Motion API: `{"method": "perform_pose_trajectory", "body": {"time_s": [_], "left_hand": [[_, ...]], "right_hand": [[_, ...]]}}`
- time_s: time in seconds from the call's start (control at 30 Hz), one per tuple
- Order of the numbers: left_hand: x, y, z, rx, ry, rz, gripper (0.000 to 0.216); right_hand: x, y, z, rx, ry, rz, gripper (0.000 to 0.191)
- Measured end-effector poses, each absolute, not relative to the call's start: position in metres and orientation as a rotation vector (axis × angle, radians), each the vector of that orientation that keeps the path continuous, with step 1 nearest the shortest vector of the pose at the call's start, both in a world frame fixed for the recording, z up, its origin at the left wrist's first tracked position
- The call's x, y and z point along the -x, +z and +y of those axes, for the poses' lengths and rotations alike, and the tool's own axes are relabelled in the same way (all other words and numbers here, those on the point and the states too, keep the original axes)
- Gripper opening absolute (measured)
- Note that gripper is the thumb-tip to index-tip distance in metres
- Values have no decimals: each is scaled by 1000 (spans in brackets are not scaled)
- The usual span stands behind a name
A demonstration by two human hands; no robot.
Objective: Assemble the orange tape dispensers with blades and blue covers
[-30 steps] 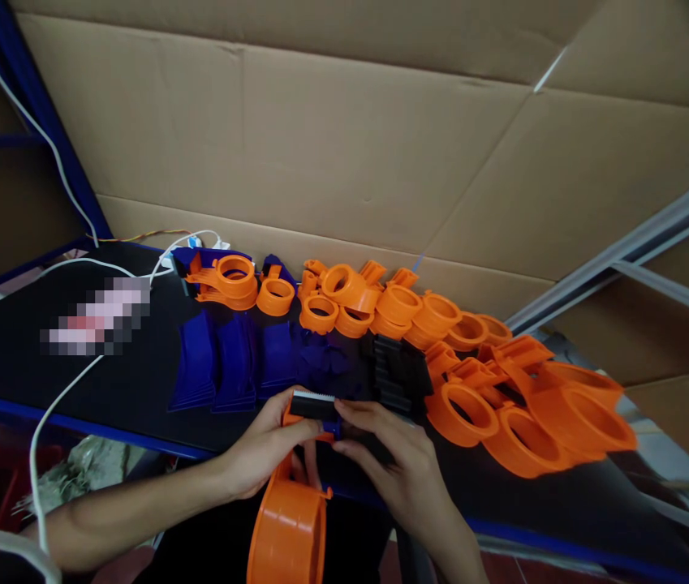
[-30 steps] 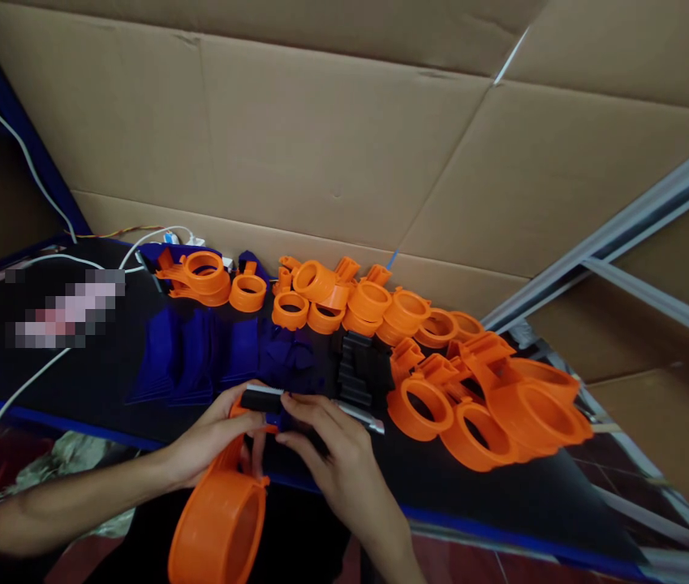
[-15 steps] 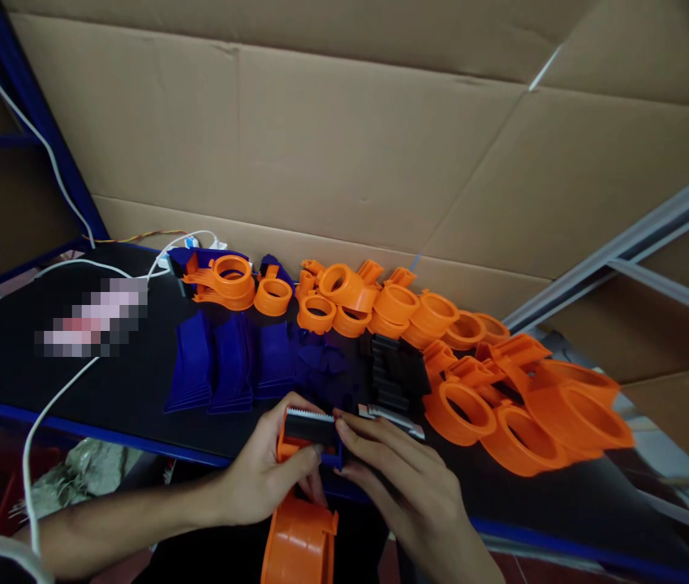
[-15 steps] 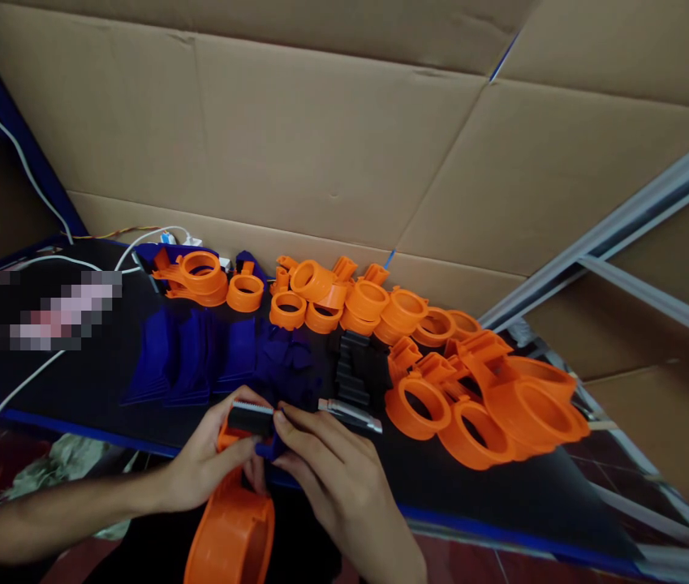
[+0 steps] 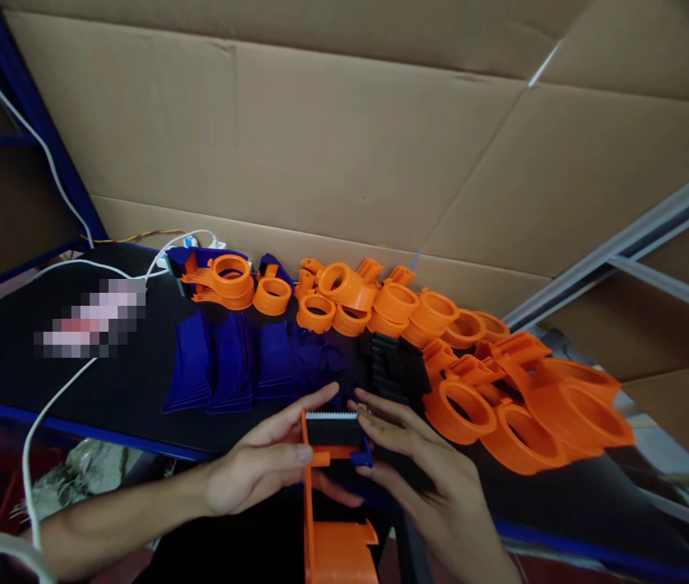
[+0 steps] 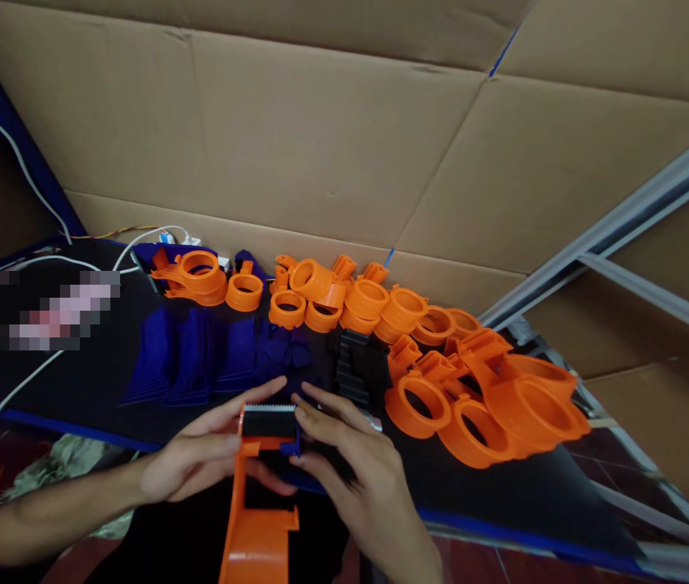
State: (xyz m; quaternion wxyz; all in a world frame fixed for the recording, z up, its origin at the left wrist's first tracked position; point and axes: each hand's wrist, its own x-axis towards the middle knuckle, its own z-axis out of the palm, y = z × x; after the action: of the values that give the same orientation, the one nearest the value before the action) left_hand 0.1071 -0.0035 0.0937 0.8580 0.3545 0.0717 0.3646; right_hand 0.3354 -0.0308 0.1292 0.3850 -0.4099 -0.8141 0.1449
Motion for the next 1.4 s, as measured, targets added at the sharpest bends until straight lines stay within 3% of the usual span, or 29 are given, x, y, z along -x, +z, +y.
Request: {"method": "perform_pose_trajectory", "body": {"time_s": [0.17,0.4,0.53,0.7,0.83,0.9,1.1,1.3,1.4], "left_hand": [[-105,94,0,-779,847,300,74],[-103,104,-10,-882,969,554,55],[-104,104,-15,-956,1040,572,65],[-107,101,-12,-812,980,209,57],[-107,100,-7,-712,826,79,60],[-105,98,-6,-640,845,86,62],[-104,84,-9,-497,875,118,56],[-113,67,-15,-514,878,262,55],[-114,69,-12,-553,858,251,50]], "right_hand": [[-341,148,-45,1152,269,-2053,27],[-310,146,-65,1050,214,-2327,39],[-301,141,-63,1095,218,-2316,13],[-302,152,-61,1135,553,-1939,9],[-301,153,-51,1098,1147,-1709,20],[-306,152,-40,1114,1258,-1727,27],[-320,155,30,1486,620,-1921,50],[-273,140,97,1578,368,-2290,22],[-254,130,110,1622,321,-2332,22]]}}
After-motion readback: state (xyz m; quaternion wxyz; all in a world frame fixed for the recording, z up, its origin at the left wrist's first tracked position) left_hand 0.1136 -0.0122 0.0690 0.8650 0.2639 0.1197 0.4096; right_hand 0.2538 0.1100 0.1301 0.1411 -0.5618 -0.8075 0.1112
